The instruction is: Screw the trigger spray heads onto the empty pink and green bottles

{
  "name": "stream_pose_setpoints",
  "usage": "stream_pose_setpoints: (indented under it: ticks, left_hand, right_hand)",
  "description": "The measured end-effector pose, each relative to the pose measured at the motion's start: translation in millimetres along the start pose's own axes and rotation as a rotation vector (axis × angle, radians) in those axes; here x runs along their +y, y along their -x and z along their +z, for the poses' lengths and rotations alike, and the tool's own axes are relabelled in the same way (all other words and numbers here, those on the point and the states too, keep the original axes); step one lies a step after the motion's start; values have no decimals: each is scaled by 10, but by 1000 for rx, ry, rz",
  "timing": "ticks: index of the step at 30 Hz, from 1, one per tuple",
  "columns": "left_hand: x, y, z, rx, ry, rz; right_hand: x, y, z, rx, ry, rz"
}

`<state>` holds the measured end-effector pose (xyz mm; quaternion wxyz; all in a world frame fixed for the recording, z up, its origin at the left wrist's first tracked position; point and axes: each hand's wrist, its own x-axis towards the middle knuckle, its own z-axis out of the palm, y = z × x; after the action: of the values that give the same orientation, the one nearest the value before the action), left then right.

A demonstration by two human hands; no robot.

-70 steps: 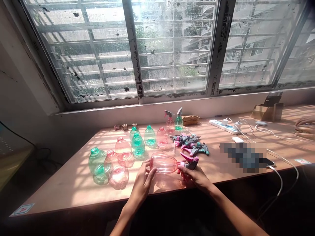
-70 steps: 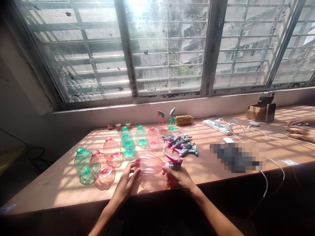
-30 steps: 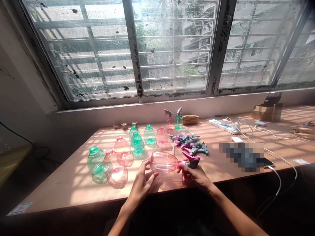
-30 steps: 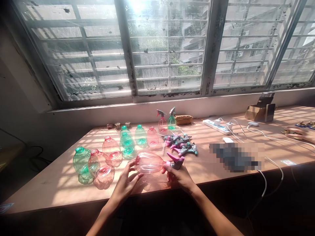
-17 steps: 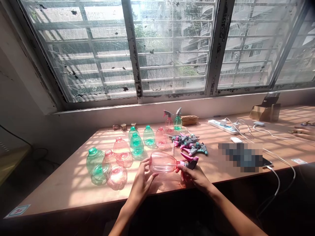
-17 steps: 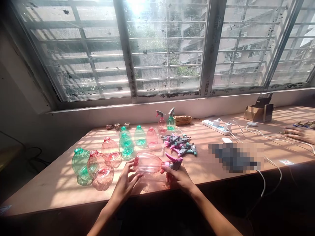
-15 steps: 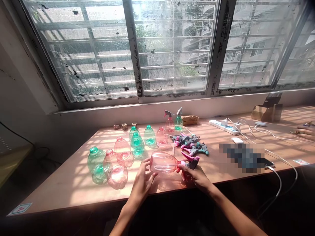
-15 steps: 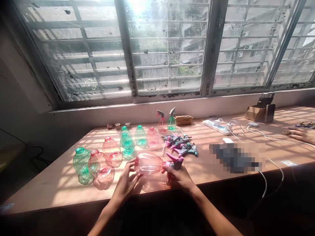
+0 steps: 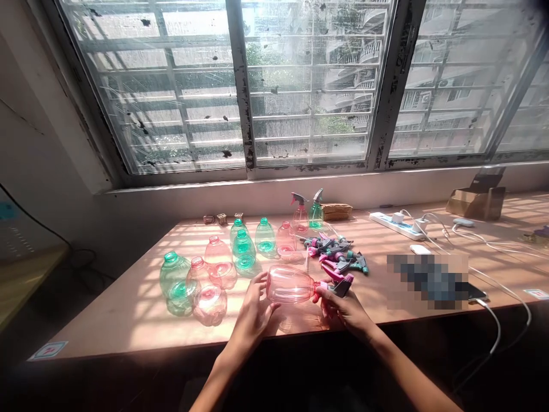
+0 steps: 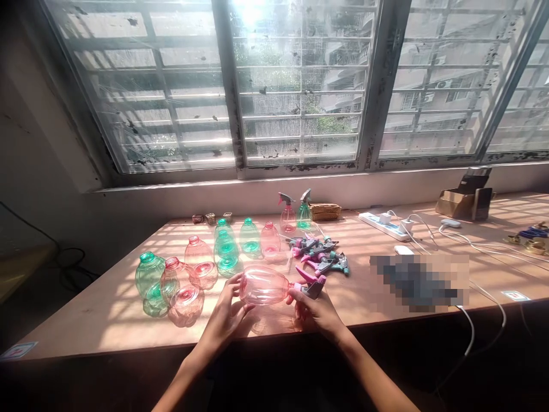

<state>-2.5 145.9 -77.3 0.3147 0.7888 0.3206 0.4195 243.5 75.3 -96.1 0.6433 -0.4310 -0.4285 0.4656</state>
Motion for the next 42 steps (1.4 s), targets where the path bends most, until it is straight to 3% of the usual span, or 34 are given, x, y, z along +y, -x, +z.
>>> stream_pose_setpoints:
  ticks: [9,13,17,25,34,42]
  left_hand:
    - [145,32,-68,-38,112,-147]
    - [38,5,-48,-44,52,-52]
    - [-18,5,-23,-19,-12,44]
    - [110,16,-59,-35,134,-166]
    - [21,1,-23,-28,17,-10]
    - [117,31,-52,-48,156,-148]
  right_hand:
    - [-54,60,-23,-84,226,24]
    - [-42,35,7,-4,74,50]
    - [-40,29,19,-21,-9,31]
    - [-132,77,20,-84,138,49]
    - [-21,5,-11,-24,10,27]
    - [-125,87,-33,-124,120,121]
